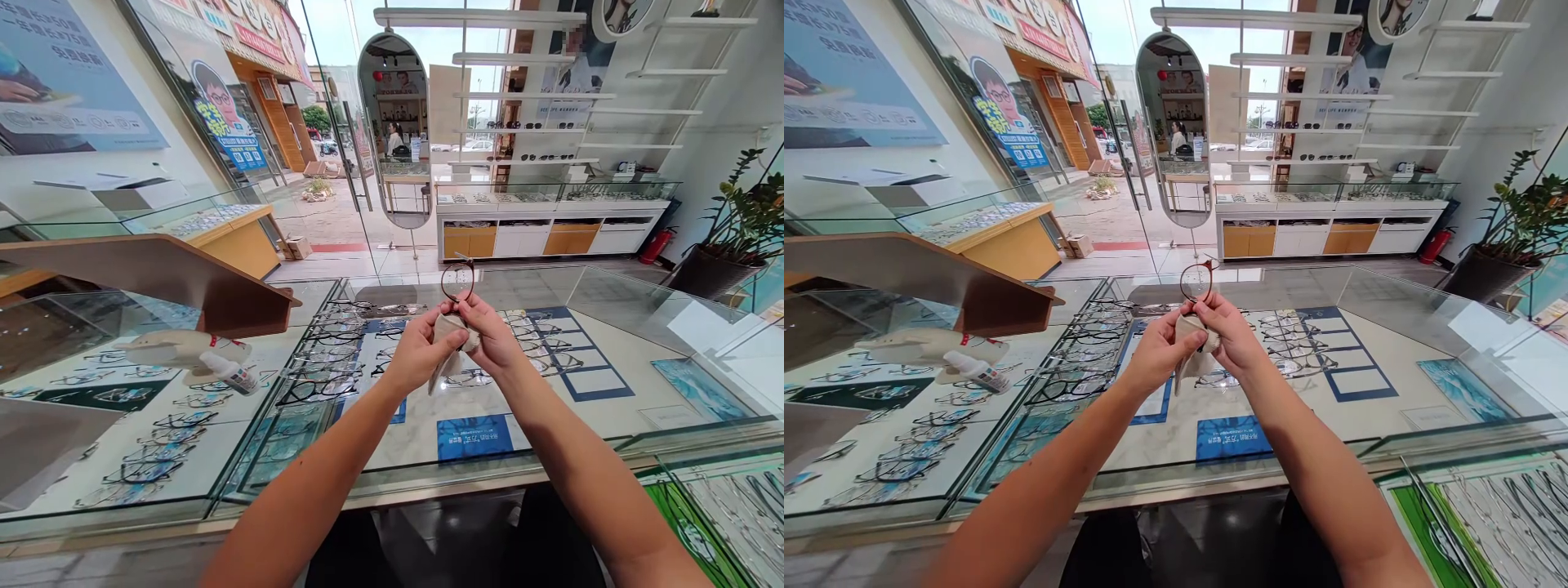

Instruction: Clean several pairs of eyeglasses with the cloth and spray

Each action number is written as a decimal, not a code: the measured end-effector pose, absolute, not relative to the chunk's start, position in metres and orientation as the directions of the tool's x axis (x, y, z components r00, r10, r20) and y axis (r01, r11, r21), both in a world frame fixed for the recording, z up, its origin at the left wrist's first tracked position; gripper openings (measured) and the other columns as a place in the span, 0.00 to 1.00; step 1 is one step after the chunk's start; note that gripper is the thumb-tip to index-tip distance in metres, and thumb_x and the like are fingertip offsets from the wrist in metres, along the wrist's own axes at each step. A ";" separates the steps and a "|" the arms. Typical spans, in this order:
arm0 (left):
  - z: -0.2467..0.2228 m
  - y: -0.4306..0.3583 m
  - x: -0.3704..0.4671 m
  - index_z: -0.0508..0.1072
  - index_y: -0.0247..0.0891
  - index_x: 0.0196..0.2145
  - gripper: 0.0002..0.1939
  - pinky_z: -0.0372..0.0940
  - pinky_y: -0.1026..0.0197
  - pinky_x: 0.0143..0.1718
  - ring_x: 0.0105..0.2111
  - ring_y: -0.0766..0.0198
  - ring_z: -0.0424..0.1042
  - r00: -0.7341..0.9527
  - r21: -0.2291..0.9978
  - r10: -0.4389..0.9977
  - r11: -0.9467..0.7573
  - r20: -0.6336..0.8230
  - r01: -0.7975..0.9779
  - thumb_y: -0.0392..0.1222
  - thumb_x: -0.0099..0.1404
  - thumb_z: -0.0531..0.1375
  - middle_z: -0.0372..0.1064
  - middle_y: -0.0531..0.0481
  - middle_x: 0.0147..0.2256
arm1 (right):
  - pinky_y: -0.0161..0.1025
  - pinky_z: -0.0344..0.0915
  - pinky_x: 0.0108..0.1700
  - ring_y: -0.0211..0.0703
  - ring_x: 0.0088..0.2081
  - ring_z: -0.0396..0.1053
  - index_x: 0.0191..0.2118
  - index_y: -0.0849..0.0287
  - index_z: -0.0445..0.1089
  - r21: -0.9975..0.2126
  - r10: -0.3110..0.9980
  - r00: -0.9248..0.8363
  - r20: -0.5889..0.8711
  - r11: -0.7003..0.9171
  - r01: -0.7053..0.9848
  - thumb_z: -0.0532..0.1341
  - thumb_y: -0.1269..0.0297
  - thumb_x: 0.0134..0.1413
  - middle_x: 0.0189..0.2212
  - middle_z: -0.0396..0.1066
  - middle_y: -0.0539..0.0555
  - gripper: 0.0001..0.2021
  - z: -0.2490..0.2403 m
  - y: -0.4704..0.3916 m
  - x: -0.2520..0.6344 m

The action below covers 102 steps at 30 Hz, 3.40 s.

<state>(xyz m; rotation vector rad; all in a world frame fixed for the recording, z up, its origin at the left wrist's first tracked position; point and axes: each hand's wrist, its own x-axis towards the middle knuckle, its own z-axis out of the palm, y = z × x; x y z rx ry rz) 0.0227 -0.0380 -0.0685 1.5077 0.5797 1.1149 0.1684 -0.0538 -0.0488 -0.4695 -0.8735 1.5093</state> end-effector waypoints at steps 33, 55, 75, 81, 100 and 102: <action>-0.069 -0.046 0.027 0.78 0.38 0.51 0.25 0.71 0.56 0.45 0.40 0.56 0.76 0.293 0.872 0.827 -0.484 0.480 -0.064 0.62 0.71 0.66 0.79 0.44 0.42 | 0.38 0.75 0.50 0.42 0.43 0.77 0.33 0.51 0.72 -0.722 0.974 -0.061 0.216 0.117 -0.681 0.82 0.51 0.46 0.39 0.81 0.50 0.21 -0.057 -0.051 0.157; -0.071 -0.032 0.018 0.76 0.39 0.39 0.29 0.68 0.59 0.37 0.36 0.59 0.70 0.508 0.941 0.792 -0.295 0.339 -0.167 0.71 0.70 0.63 0.73 0.46 0.37 | 0.40 0.74 0.43 0.46 0.41 0.77 0.32 0.53 0.74 -0.788 0.971 -0.054 0.232 0.155 -0.596 0.78 0.51 0.50 0.32 0.78 0.51 0.16 -0.049 -0.051 0.169; -0.067 -0.049 0.026 0.78 0.35 0.45 0.23 0.67 0.62 0.36 0.31 0.63 0.70 0.176 0.896 0.879 -0.432 0.443 -0.099 0.60 0.69 0.68 0.76 0.50 0.33 | 0.40 0.76 0.53 0.44 0.44 0.80 0.35 0.53 0.76 -0.717 0.958 -0.104 0.268 0.126 -0.686 0.80 0.51 0.50 0.40 0.85 0.51 0.17 -0.056 -0.056 0.150; -0.069 -0.050 0.029 0.78 0.36 0.42 0.27 0.65 0.62 0.33 0.30 0.64 0.67 0.129 0.897 0.892 -0.414 0.434 -0.154 0.66 0.70 0.67 0.73 0.51 0.31 | 0.39 0.77 0.50 0.44 0.43 0.80 0.34 0.53 0.75 -0.745 0.952 -0.127 0.278 0.130 -0.654 0.80 0.50 0.50 0.41 0.85 0.52 0.18 -0.054 -0.056 0.152; -0.073 -0.025 0.010 0.80 0.38 0.56 0.30 0.68 0.57 0.47 0.43 0.56 0.71 0.575 0.951 0.757 -0.251 0.310 -0.183 0.65 0.70 0.67 0.76 0.45 0.43 | 0.32 0.76 0.41 0.39 0.37 0.76 0.33 0.56 0.77 -0.663 0.965 -0.145 0.220 0.039 -0.748 0.79 0.59 0.52 0.34 0.80 0.50 0.12 -0.054 -0.046 0.170; -0.072 -0.027 0.009 0.79 0.37 0.56 0.30 0.67 0.57 0.46 0.43 0.56 0.71 0.597 0.954 0.746 -0.265 0.296 -0.142 0.64 0.69 0.68 0.76 0.45 0.44 | 0.33 0.76 0.42 0.39 0.38 0.76 0.33 0.55 0.76 -0.657 0.968 -0.139 0.211 0.035 -0.753 0.78 0.60 0.54 0.34 0.80 0.50 0.11 -0.055 -0.046 0.171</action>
